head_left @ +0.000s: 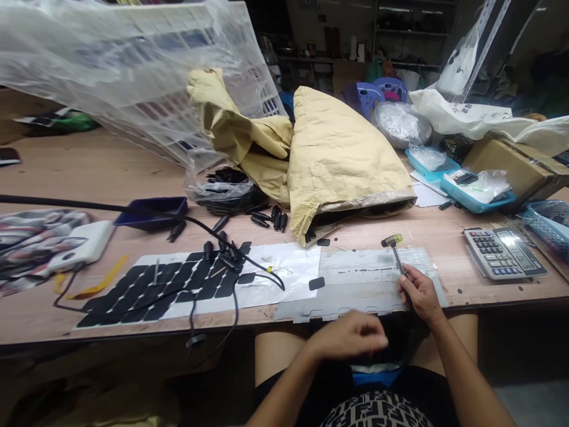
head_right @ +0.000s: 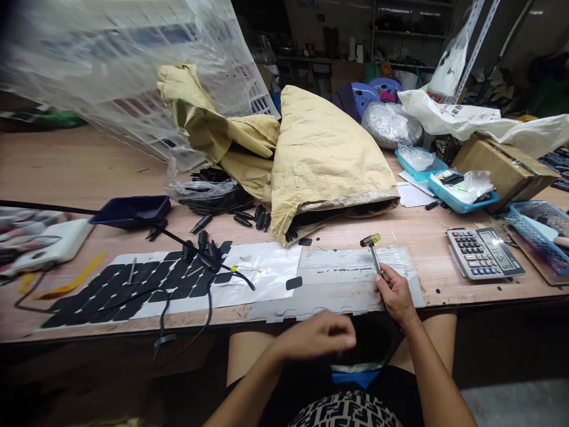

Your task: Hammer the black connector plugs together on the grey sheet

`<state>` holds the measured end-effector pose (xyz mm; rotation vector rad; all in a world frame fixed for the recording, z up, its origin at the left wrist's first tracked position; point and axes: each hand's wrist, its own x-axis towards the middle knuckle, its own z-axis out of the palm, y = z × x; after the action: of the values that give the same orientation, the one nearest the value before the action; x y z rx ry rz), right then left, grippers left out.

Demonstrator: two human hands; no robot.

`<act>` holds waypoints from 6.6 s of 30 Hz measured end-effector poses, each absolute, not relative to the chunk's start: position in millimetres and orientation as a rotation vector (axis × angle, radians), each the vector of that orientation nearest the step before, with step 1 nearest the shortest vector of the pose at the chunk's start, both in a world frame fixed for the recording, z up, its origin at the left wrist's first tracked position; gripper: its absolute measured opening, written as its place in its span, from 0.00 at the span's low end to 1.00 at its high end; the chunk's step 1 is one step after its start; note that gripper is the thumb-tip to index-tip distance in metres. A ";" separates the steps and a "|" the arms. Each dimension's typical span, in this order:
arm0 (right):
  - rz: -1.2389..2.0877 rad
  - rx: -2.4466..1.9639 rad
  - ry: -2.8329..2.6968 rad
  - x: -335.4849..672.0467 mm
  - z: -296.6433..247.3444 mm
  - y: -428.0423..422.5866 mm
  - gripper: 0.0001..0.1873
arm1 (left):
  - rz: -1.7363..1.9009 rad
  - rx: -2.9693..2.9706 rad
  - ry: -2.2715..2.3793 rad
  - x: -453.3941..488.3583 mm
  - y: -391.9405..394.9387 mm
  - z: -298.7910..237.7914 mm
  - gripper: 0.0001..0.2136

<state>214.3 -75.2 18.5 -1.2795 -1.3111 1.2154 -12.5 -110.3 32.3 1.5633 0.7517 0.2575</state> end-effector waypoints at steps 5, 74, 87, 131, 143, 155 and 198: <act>1.230 -1.244 -1.301 215.4 20.2 -73.9 0.24 | 0.668 1.577 1.793 -42.5 -22.6 47.3 0.17; 1.112 -1.401 -1.594 224.0 36.9 -88.8 0.22 | 0.761 1.948 1.455 -2.9 6.8 3.2 0.09; 1.211 -1.359 -1.630 212.9 30.5 -76.9 0.22 | 0.747 1.952 1.464 -2.8 5.8 8.1 0.09; 1.283 -1.189 -1.249 219.7 23.7 -68.1 0.22 | 0.932 1.638 1.611 -47.4 -9.0 38.5 0.13; 1.285 -1.174 -1.235 220.7 24.1 -67.9 0.21 | 0.581 1.641 2.502 -63.3 48.7 3.4 0.14; 1.296 -1.170 -1.232 221.6 21.0 -67.1 0.21 | 1.184 1.590 2.381 -67.7 52.7 -10.5 0.08; 1.251 -1.371 -1.356 219.7 30.4 -79.0 0.25 | 0.853 1.911 1.390 10.8 7.5 5.3 0.06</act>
<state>219.7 -79.0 30.4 -1.3705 -1.3557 1.2514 10.8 7.5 5.3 1.9112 1.3898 0.8535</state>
